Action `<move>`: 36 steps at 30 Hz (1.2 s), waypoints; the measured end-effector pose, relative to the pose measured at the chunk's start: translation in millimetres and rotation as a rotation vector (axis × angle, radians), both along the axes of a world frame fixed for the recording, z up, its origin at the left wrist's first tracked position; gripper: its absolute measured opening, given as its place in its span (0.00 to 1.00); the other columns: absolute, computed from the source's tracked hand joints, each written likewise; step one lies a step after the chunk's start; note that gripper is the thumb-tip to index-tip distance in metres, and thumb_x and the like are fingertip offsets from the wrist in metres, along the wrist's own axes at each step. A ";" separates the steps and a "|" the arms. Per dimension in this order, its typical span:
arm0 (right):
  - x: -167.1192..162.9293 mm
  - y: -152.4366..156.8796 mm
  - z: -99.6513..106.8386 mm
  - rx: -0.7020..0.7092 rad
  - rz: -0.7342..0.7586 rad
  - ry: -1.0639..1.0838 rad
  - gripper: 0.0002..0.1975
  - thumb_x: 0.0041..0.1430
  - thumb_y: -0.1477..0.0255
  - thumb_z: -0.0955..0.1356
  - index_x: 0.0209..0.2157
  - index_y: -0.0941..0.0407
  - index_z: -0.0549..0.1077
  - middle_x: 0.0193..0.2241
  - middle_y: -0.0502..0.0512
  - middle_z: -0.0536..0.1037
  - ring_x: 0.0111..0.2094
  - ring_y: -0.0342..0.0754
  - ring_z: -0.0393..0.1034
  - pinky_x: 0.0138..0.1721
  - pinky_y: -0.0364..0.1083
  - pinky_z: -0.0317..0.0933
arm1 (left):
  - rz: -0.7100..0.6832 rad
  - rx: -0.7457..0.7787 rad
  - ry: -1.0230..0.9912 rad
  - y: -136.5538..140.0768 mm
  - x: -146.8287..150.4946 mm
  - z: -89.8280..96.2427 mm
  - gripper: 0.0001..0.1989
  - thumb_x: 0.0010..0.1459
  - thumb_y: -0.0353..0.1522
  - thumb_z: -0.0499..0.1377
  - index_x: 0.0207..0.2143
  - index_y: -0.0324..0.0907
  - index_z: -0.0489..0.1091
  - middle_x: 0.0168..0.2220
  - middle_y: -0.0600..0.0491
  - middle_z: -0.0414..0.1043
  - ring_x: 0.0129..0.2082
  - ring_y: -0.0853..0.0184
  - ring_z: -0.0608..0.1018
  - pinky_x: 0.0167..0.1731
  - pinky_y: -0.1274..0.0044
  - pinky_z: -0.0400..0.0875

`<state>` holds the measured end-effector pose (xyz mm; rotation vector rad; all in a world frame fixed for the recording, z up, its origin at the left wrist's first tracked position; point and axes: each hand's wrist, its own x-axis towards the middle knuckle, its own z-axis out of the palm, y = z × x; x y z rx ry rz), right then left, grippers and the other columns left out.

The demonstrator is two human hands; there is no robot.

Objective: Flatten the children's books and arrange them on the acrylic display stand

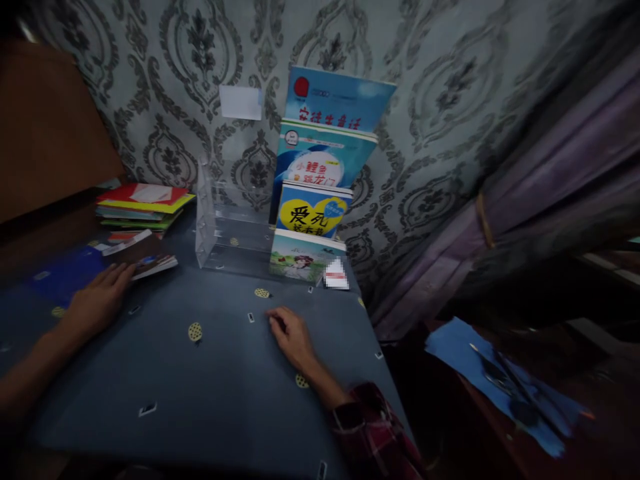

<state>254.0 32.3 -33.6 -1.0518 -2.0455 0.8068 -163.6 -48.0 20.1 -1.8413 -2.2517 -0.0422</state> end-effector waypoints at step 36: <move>-5.2 -19.3 17.2 0.318 0.198 -0.152 0.11 0.71 0.70 0.62 0.49 0.54 0.74 0.44 0.62 0.79 0.46 0.54 0.76 0.48 0.53 0.72 | -0.742 0.366 0.054 -56.7 153.5 -28.3 0.13 0.71 0.31 0.54 0.52 0.40 0.74 0.45 0.47 0.80 0.43 0.61 0.79 0.38 0.71 0.72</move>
